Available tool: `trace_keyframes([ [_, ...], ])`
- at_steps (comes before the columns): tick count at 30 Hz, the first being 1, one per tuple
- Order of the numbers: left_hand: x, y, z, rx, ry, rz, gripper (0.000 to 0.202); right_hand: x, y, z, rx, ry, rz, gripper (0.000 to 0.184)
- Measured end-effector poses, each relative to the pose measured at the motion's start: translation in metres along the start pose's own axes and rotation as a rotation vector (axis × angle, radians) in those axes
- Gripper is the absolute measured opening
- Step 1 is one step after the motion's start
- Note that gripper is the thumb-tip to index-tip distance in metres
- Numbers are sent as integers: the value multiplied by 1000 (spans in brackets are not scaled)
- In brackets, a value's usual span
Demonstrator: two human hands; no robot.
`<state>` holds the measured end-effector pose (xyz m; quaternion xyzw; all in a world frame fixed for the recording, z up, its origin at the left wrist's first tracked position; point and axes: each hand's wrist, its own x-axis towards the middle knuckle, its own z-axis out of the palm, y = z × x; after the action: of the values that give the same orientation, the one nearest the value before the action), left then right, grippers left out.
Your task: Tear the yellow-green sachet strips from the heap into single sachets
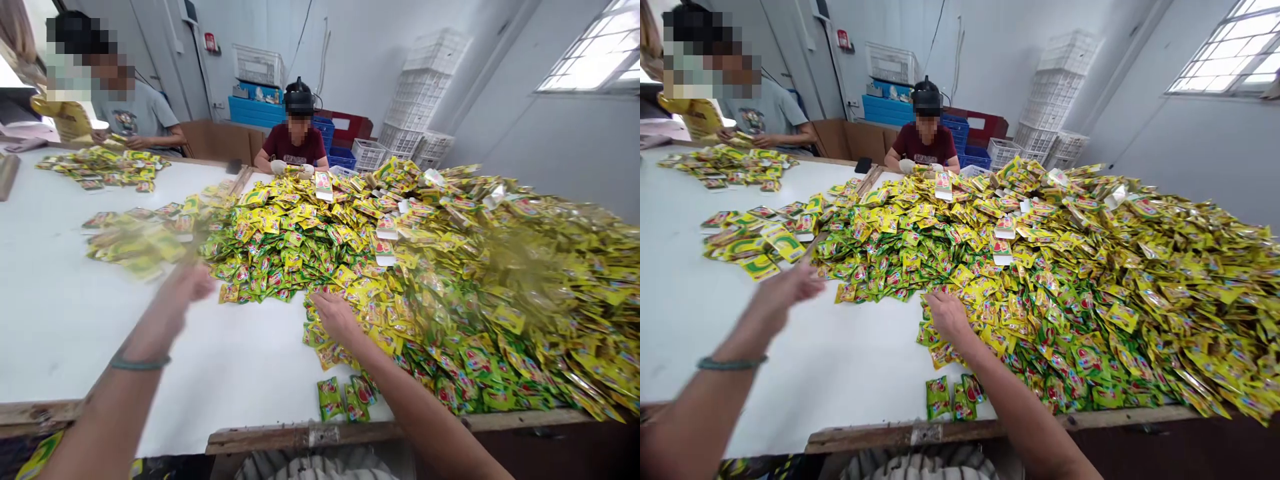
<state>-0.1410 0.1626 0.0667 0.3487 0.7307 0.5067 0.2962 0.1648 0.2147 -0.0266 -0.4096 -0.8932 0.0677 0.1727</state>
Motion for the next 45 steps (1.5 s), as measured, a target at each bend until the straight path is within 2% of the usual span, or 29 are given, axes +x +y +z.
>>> trace_keyframes([
  [1,-22,-11,22,-29,-143,-102,56,-8,-8,1,35,68,-44,42],
  [2,-43,-22,44,-134,-382,-325,56,-18,-18,1,73,119,-93,43],
  [3,-63,-33,63,-253,-551,-472,57,-28,-28,1,117,140,-145,45],
  [4,-81,-42,80,-361,-648,-504,53,-37,-37,-1,173,136,-192,48],
  [5,-95,-49,93,-452,-683,-484,48,-46,-44,-2,244,117,-223,50],
  [7,-113,-60,107,-521,-648,-380,41,-58,-54,-6,435,82,-204,51],
  [10,-122,-68,109,-428,-591,-295,41,-61,-55,-9,695,74,35,42],
  [12,-124,-69,106,-383,-601,-254,44,-56,-53,-9,721,65,120,36],
  [15,-128,-69,101,-405,-628,-211,46,-50,-54,-8,635,46,39,30],
  [17,-132,-69,99,-440,-645,-225,48,-50,-57,-8,624,42,25,23],
  [21,-140,-72,98,-514,-667,-301,60,-56,-62,-8,716,94,135,4],
  [24,-144,-74,100,-589,-660,-371,64,-60,-61,-9,879,160,315,15],
  [27,-147,-76,104,-614,-622,-397,65,-61,-60,-11,952,149,438,10],
  [30,-149,-77,107,-606,-583,-335,64,-62,-60,-12,817,101,427,22],
  [32,-149,-76,107,-608,-574,-316,63,-62,-60,-12,740,63,416,16],
  [34,-148,-74,105,-646,-555,-357,61,-62,-61,-12,719,24,412,13],
  [38,-145,-68,101,-698,-568,-481,42,-64,-62,-10,748,-32,324,11],
  [42,-143,-65,106,-545,-538,-435,28,-68,-63,-6,781,-49,221,4],
  [45,-142,-67,111,-503,-476,-393,27,-70,-60,-6,897,-58,284,16],
])
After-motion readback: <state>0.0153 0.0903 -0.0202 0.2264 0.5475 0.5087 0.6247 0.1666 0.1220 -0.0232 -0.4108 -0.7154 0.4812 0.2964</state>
